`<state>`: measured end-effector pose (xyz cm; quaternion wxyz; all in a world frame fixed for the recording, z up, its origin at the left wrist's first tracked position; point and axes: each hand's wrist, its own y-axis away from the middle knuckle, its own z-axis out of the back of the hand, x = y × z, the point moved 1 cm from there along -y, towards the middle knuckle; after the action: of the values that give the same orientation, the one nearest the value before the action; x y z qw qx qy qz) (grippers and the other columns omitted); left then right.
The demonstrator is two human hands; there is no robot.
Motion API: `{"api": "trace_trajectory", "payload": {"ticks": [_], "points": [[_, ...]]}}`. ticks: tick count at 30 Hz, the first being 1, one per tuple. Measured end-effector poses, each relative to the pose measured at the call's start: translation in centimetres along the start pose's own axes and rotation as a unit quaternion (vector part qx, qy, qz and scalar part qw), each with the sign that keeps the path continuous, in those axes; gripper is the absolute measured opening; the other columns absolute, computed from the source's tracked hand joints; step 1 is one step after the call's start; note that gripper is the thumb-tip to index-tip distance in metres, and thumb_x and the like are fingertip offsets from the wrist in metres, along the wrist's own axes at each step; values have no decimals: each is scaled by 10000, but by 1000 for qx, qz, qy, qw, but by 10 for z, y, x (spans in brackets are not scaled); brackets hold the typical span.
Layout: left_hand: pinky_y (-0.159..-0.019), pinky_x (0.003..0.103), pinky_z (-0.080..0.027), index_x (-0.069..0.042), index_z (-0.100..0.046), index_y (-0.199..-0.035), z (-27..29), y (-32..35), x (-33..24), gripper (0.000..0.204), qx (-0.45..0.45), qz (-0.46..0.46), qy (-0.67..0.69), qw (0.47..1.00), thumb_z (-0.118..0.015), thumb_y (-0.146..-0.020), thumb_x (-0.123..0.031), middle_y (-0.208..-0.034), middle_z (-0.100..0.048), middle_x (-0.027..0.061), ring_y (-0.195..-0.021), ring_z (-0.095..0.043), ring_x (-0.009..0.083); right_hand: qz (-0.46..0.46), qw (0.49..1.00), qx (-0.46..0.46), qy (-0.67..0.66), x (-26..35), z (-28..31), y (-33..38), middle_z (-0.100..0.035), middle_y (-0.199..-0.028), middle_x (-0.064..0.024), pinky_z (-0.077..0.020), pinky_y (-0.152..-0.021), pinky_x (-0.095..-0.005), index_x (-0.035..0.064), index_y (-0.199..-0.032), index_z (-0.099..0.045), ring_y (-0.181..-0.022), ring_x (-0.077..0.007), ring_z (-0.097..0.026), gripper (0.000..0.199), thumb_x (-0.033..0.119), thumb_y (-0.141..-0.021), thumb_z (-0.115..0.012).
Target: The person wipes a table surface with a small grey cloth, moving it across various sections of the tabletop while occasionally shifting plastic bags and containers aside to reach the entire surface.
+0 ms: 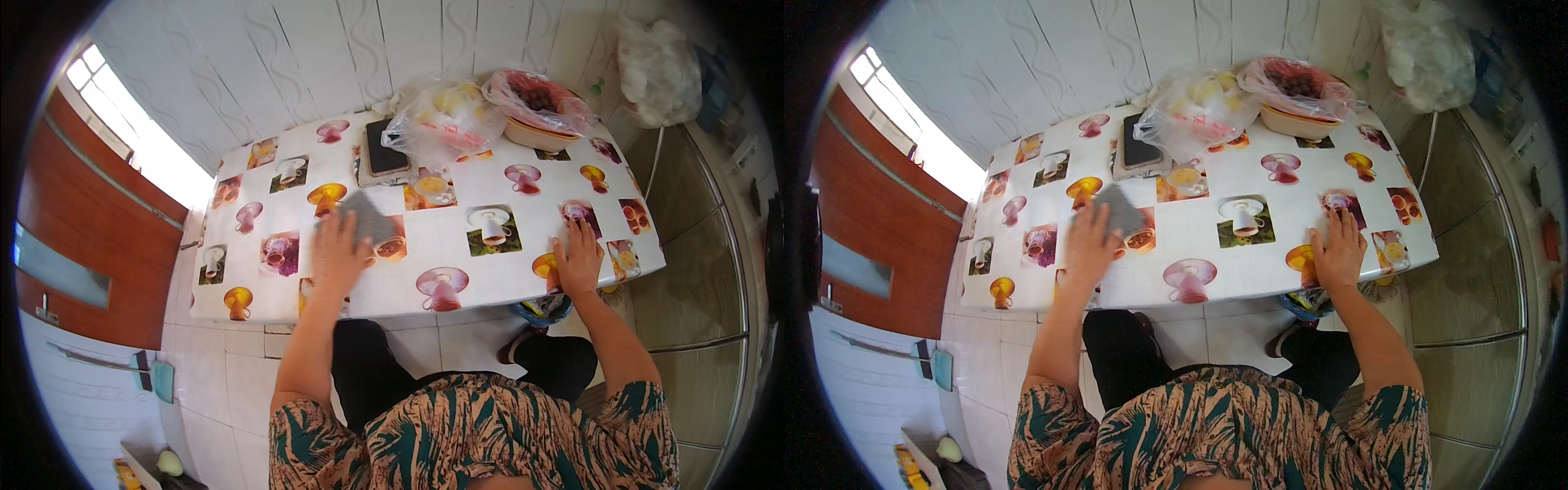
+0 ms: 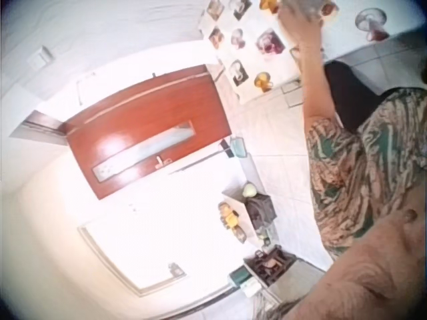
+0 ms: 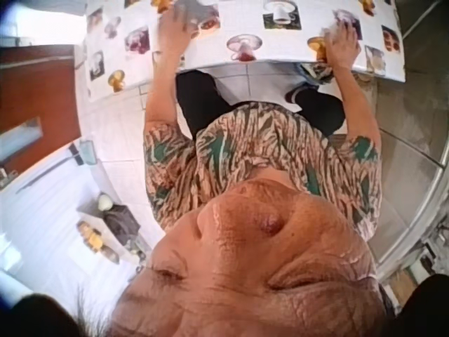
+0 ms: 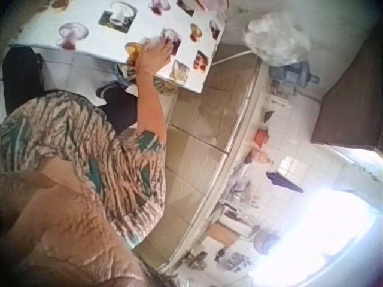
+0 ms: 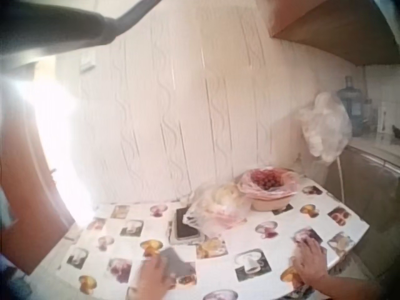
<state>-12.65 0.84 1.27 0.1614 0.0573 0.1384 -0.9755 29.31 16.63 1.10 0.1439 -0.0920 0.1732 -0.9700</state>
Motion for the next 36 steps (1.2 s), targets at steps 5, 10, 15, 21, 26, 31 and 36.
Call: {"api": "trace_trajectory", "payload": {"ticks": [5,10,15,21,26,31,36], "points": [[-1118,533,-230,-148,-376,-1462,-15,-38,54,624,-32,79,-43,995,-456,-937,-475,-1511,-302,209,-1405,-266,365,0,1000,11,3,2,1,-1,-393,-1465,-180,-238,-1100,-489,53,-1389,-438,-1377,-329,-328,563,368,-928,-514],[-1132,525,-192,-188,-377,-1465,-36,-100,60,618,-50,104,-28,993,-424,-935,-503,-1512,-295,217,-1409,-247,374,8,1000,17,-1,-2,1,-1,-384,-1467,-189,-238,-1096,-494,57,-1396,-431,-1368,-341,-336,563,345,-921,-523],[-1123,522,-217,-209,-372,-1468,-52,-156,74,612,-72,89,-51,992,-404,-945,-524,-1514,-293,217,-1398,-277,373,36,999,31,-2,-7,-2,-4,-379,-1463,-203,-232,-1095,-509,59,-1413,-408,-1359,-375,-337,573,334,-922,-516],[-1131,509,-215,-193,-384,-1463,-60,-219,89,621,-59,76,-28,995,-389,-951,-545,-1501,-321,207,-1403,-272,363,24,996,88,12,-1,4,-6,-329,-1485,-219,-198,-1111,-510,40,-1437,-365,-1374,-390,-307,583,327,-935,-442],[-1172,471,-124,-201,-324,-1493,-53,-258,141,659,-3,136,-17,990,-353,-942,-562,-1555,-250,144,-1455,-172,291,-3,991,130,21,2,10,-7,-272,-1518,-197,-147,-1119,-524,44,-1460,-321,-1408,-374,-239,609,375,-954,-388],[-1168,473,-147,-200,-348,-1481,-42,-262,216,672,-25,105,-58,992,-361,-930,-585,-1549,-282,102,-1440,-224,259,-18,990,138,20,9,11,-10,-271,-1518,-188,-143,-1114,-530,61,-1468,-313,-1407,-374,-243,619,421,-965,-342],[-1150,475,-207,-236,-330,-1491,-27,-236,313,700,-30,268,-92,958,-346,-916,-636,-1544,-298,90,-1436,-241,260,-1,989,137,48,2,5,-12,-270,-1514,-196,-152,-1119,-530,44,-1459,-316,-1402,-380,-251,616,383,-945,-343]]}}
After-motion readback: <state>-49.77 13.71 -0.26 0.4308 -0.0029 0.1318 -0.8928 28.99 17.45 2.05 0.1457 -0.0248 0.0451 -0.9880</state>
